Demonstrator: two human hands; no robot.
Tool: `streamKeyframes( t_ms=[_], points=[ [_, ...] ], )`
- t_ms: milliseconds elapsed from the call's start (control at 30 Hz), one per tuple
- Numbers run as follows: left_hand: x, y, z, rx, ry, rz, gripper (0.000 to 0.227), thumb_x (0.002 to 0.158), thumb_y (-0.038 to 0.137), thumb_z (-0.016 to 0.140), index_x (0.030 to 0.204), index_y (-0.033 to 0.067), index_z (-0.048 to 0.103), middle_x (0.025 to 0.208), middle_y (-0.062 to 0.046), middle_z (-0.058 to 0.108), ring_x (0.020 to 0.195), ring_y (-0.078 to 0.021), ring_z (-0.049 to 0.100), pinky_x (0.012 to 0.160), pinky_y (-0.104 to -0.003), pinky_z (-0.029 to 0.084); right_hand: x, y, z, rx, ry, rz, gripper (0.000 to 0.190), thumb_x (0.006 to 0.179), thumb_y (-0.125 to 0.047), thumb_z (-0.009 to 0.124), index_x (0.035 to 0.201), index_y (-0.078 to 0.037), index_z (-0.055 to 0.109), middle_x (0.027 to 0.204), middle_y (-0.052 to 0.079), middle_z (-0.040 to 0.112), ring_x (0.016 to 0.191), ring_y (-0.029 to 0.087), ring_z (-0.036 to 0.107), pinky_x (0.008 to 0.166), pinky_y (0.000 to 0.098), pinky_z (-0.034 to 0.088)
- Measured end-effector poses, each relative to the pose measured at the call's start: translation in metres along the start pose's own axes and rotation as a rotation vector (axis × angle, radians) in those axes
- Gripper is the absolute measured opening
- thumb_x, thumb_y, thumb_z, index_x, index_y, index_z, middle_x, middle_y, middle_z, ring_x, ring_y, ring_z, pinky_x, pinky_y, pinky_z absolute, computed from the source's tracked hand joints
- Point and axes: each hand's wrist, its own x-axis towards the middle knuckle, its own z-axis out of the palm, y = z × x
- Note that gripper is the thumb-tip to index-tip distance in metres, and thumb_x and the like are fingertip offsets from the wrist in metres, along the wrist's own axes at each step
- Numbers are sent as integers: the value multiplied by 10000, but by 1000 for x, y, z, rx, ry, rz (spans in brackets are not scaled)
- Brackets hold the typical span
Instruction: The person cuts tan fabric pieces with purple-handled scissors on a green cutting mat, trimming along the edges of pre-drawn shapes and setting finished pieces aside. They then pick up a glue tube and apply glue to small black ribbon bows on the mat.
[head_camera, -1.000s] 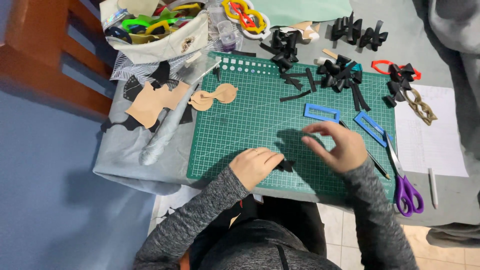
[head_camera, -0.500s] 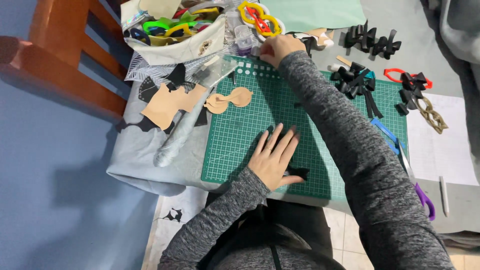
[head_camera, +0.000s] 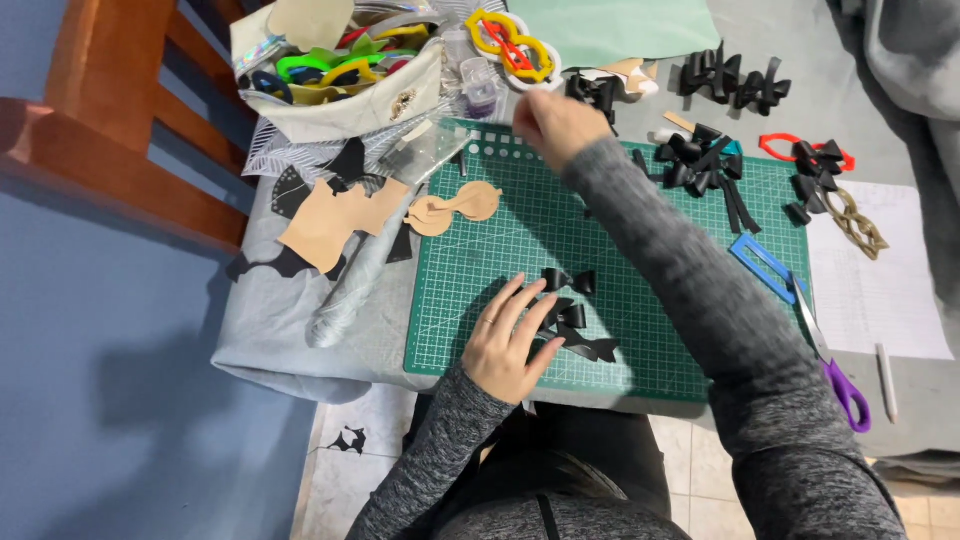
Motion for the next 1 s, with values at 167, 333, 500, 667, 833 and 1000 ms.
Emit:
streamKeyframes(
  t_ms=[167, 333, 500, 667, 833, 1000],
  points=[
    [-3, -3, 7, 44, 82, -30, 518, 863, 197, 786, 1315, 56, 577, 1448, -161, 494, 1411, -386, 455, 1187, -498, 429, -86, -36, -55, 505, -356, -155, 77, 886, -143, 752, 957, -155, 725, 846, -8, 777, 694, 116, 727, 690, 256, 621],
    [-2, -13, 18, 111, 160, 19, 537, 920, 405, 720, 1330, 81, 596, 1469, -167, 494, 1428, -439, 430, 1139, -523, 418, -141, -4, -60, 553, -366, -107, 172, 905, -443, 755, 934, -274, 750, 913, -5, 775, 929, 285, 743, 800, 457, 596],
    [0, -6, 9, 82, 8, -12, 552, 875, 265, 799, 1318, 38, 561, 1475, -178, 482, 1439, -405, 424, 1176, -500, 434, -109, 105, -104, 187, 63, 49, 113, 958, 22, 777, 1022, -66, 748, 966, 97, 779, 784, 199, 708, 716, 288, 610],
    [3, -4, 6, 63, 22, -13, 509, 885, 245, 780, 1302, 32, 580, 1444, -186, 508, 1416, -402, 453, 1157, -483, 453, -77, 162, -90, -44, -255, 219, 151, 940, -215, 809, 1087, -185, 810, 999, 25, 790, 873, 181, 735, 819, 340, 605],
    [5, 0, 1, 38, 64, -34, 452, 872, 181, 781, 1258, 25, 605, 1413, -169, 529, 1393, -384, 477, 1153, -474, 465, -57, 165, -85, -105, -471, 97, 236, 853, -162, 823, 1072, -249, 831, 1005, -20, 810, 876, 172, 757, 873, 357, 612],
    [5, -2, 4, 8, 54, -34, 434, 860, 175, 778, 1232, 20, 616, 1390, -176, 547, 1374, -383, 491, 1139, -480, 472, -61, 153, -83, -377, -539, 129, 268, 1014, -437, 664, 1169, -232, 738, 1070, -24, 791, 871, 138, 762, 766, 276, 642]
  ],
)
